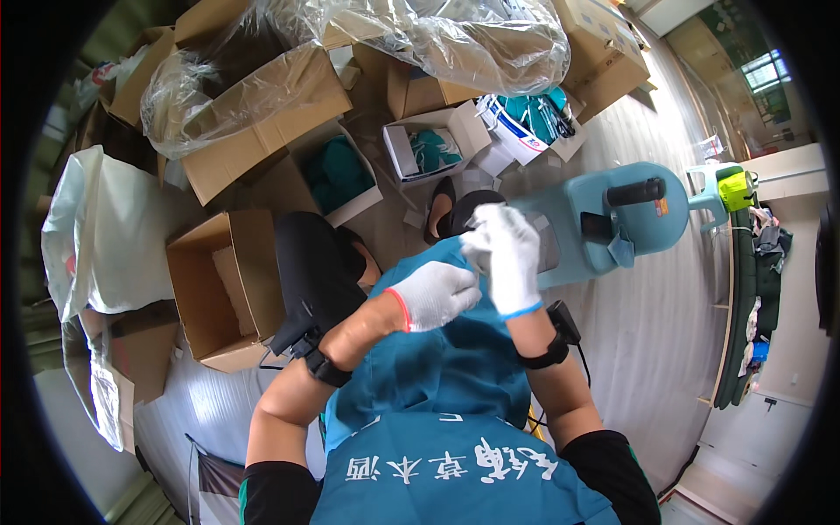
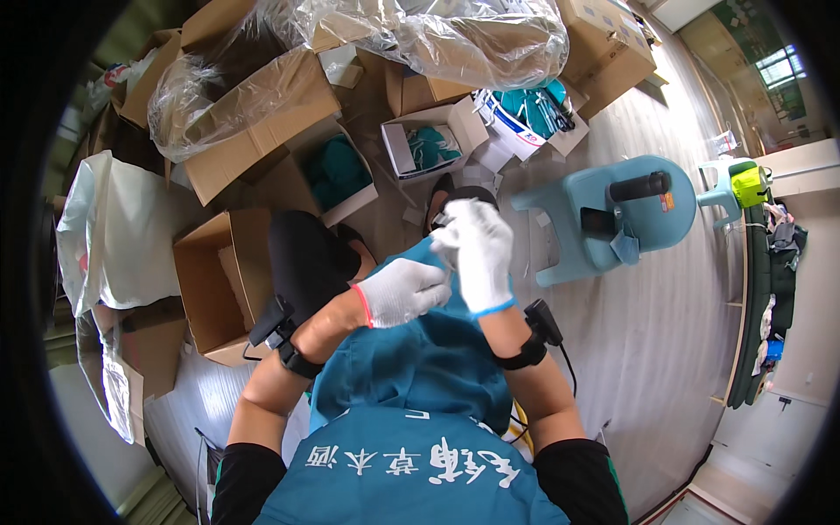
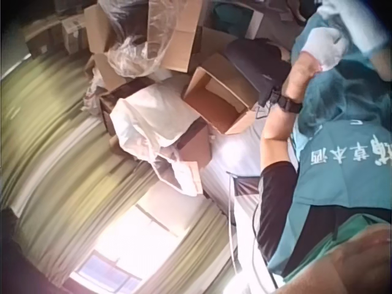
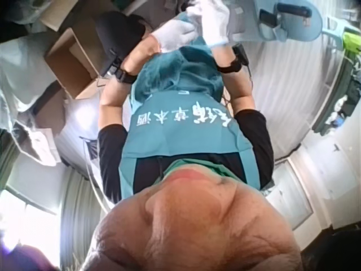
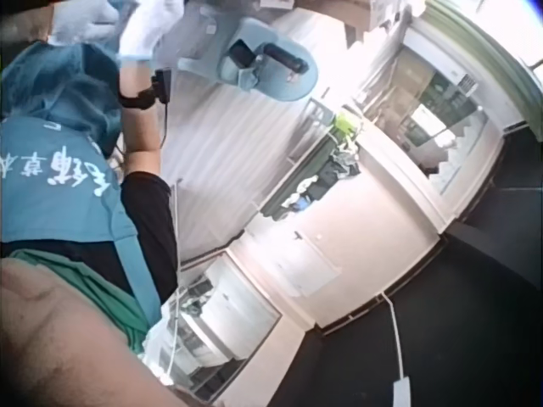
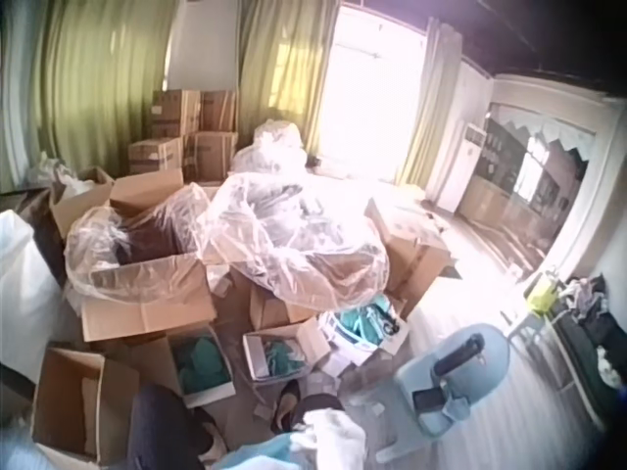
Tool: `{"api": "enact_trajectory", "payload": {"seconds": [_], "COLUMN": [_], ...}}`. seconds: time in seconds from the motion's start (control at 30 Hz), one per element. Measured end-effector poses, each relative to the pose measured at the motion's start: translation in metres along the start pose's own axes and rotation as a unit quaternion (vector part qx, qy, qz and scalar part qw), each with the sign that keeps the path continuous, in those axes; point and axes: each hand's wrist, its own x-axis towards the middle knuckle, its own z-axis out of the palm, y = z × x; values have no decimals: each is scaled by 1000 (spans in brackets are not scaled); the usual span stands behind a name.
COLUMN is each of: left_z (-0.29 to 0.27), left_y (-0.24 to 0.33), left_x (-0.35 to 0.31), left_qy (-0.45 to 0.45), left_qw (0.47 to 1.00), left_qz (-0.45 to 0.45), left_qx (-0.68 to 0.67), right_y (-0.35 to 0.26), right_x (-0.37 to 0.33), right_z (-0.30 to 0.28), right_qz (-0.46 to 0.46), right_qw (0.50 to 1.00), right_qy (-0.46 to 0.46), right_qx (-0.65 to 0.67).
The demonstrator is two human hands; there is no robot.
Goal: Inspecting and organizing green surgical masks by checking their straps and folding them.
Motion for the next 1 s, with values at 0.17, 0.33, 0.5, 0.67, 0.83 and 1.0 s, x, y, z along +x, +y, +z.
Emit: {"api": "enact_trajectory", "payload": {"seconds": [0.17,0.33,0.5,0.67,0.83,1.0], "left_z": [-16,-6,4,-5,-16,-64], "left_y": [16,46,59,64,76,52], "left_x": [-34,-84,-119,-137,-164,-207], "left_qy": [17,-94,-93,-75,-81,24], "left_qw": [991,994,970,975,978,985], "left_qz": [3,13,194,203,194,144], "left_qx": [129,-46,-110,-57,-5,90], "right_y": [4,-32,-74,-101,-112,-139], "right_x": [-34,-76,-114,-117,-126,-86], "right_z": [-28,-29,-16,-16,-21,-60], "right_qz": [-408,-335,-206,-183,-192,-421], "right_qw": [711,606,530,479,472,516], "right_qy": [-252,-505,-655,-660,-664,-488], "right_qx": [-514,-516,-497,-549,-547,-565]}}
